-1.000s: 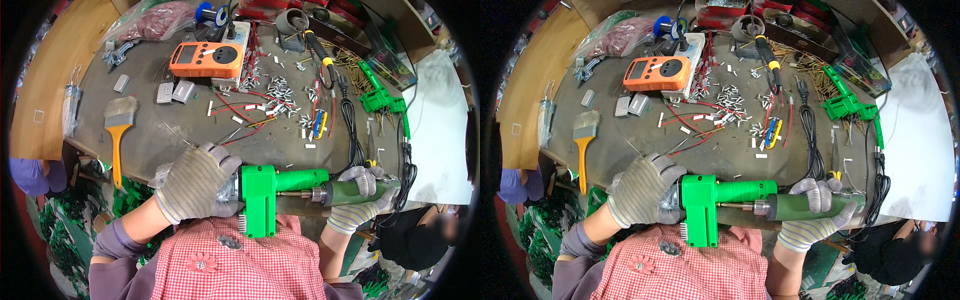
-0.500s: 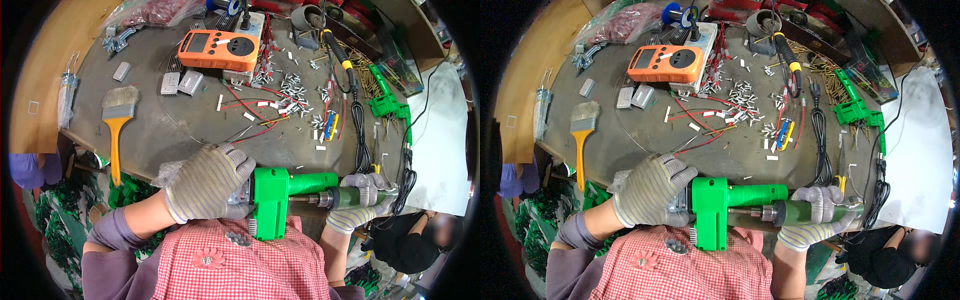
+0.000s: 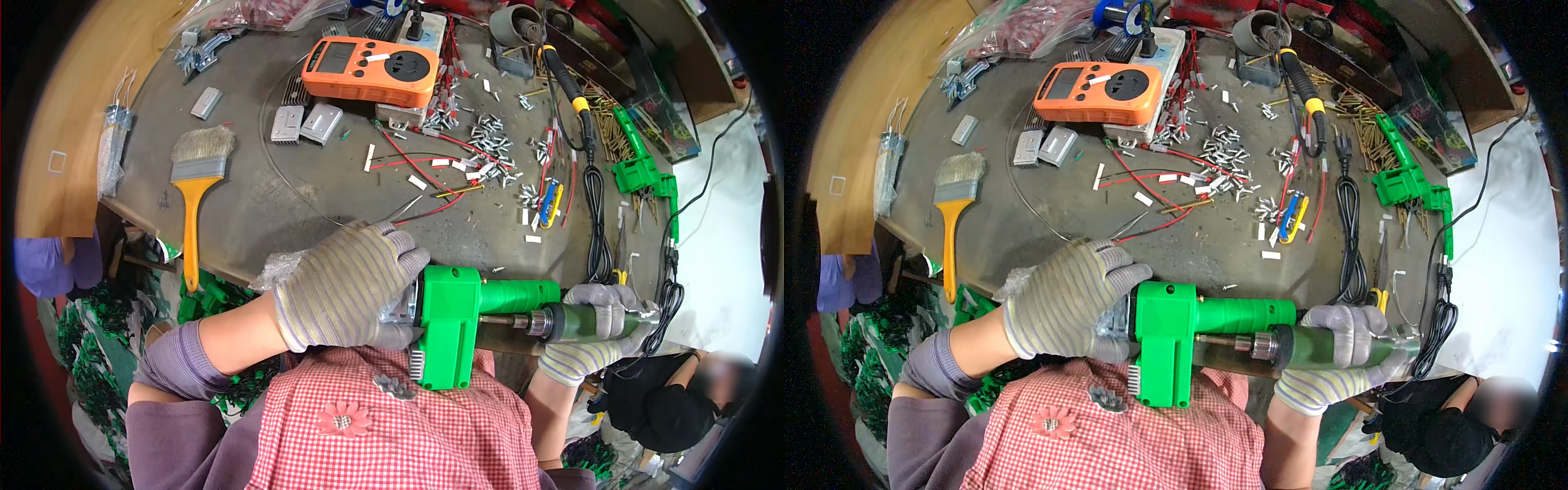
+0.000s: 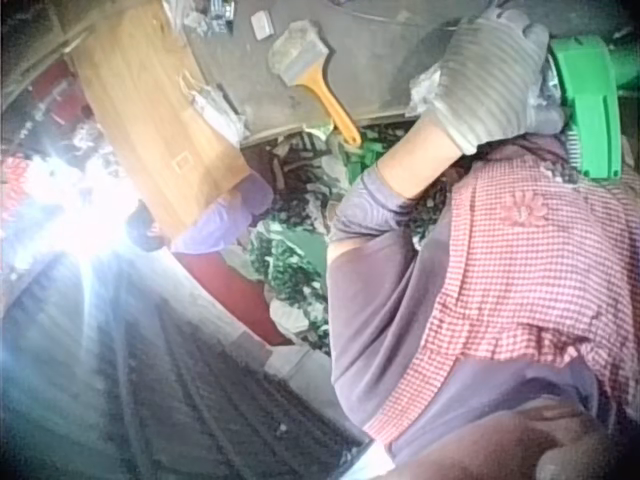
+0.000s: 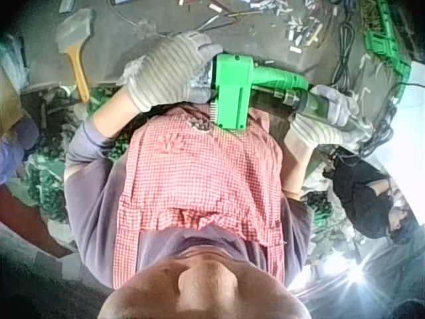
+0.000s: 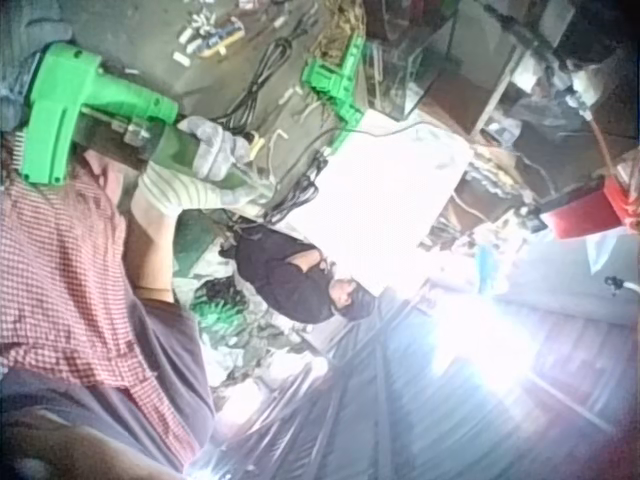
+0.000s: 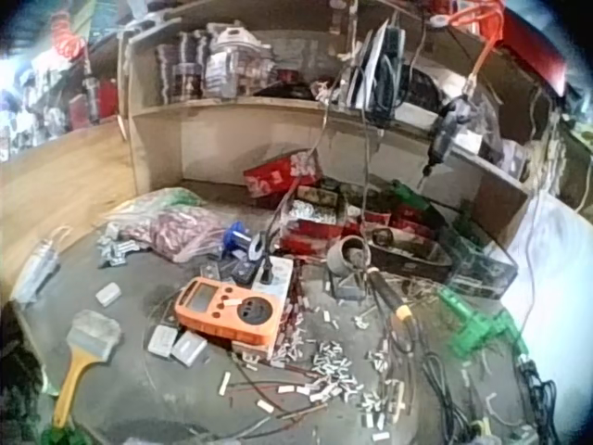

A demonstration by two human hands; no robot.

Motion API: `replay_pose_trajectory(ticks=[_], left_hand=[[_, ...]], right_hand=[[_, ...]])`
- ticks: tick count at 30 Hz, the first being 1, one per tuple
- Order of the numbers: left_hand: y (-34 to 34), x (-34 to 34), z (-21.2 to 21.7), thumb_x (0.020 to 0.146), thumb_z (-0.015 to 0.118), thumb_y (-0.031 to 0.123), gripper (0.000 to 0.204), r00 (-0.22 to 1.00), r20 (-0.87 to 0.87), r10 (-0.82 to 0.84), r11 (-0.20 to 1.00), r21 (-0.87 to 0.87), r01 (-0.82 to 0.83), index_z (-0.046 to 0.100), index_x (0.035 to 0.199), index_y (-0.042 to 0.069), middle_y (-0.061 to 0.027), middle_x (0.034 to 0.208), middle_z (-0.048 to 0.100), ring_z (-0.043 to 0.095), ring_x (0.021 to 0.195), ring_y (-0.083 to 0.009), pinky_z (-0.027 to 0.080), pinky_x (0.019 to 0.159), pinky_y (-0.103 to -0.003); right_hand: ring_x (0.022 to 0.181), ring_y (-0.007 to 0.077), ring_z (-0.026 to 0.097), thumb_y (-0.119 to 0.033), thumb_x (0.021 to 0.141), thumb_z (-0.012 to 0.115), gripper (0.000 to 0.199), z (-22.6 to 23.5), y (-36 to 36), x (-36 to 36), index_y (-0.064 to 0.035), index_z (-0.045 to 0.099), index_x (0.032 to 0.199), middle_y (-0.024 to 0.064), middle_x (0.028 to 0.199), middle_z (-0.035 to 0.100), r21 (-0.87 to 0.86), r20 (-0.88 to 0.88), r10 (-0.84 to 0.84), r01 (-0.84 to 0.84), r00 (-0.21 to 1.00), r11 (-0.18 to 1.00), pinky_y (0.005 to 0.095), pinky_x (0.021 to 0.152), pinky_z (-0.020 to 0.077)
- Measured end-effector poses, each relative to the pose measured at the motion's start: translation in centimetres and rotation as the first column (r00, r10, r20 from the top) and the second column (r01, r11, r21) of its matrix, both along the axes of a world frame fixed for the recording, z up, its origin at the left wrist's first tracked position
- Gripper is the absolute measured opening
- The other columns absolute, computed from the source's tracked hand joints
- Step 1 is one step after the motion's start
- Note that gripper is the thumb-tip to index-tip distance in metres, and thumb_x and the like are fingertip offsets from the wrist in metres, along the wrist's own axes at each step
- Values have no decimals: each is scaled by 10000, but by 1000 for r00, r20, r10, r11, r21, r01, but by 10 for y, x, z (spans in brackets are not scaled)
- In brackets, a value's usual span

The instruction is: Assemble and solder internal components of a handheld plastic device, including wiring and a battery pack.

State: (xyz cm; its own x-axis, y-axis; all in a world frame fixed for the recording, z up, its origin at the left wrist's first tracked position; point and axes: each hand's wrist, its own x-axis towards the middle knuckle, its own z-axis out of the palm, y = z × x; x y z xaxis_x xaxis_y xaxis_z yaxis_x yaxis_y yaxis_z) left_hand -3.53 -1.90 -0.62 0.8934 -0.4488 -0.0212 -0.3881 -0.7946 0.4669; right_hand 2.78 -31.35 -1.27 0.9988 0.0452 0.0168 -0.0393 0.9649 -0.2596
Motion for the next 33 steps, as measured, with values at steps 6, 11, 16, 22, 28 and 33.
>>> replay_pose_trajectory(ticks=[6,11,16,22,28,33], left_hand=[[-1,-3,1,553,823,480,817,999,-3,47,999,20,-47,590,1216,62,-139,1068,619,609,978,-331,498,844,-449],[0,-4,-1,549,819,503,820,998,38,54,999,-9,-54,604,1208,65,-137,1055,617,605,957,-329,496,817,-452],[-5,-7,10,535,815,525,800,990,30,137,990,37,-138,635,1174,79,-135,1048,615,598,939,-332,496,806,-458],[-3,-7,10,531,811,526,794,986,22,163,985,55,-164,638,1169,85,-129,1056,611,590,971,-327,490,828,-461],[-2,-13,2,549,810,537,819,993,-12,120,991,59,-119,619,1190,66,-123,1062,608,589,990,-323,484,856,-449],[-5,-15,-2,566,800,548,825,992,21,122,992,42,-123,613,1191,44,-117,1037,606,592,984,-317,480,876,-448]], right_hand=[[500,69,345,-395,885,693,391,10,-19,20,-36,600,1009,-82,563,332,-101,-5,58,-58,998,993,314,813,465],[522,84,360,-387,904,674,419,14,-13,39,-4,611,1061,-76,574,328,-100,103,36,-25,994,995,339,891,463],[532,108,380,-455,882,676,448,8,-7,43,-52,620,1069,-51,553,379,-123,88,118,-107,989,987,352,867,476],[503,94,383,-448,887,675,431,11,6,43,-50,613,1040,-56,543,379,-134,42,115,-109,992,985,334,844,475],[463,72,352,-348,892,681,321,-4,11,41,-48,594,961,-76,521,346,-46,63,100,-97,993,994,312,849,468],[500,70,377,-255,896,668,222,-9,13,37,-54,580,934,-82,545,342,-45,-17,69,-70,997,997,329,884,473]])
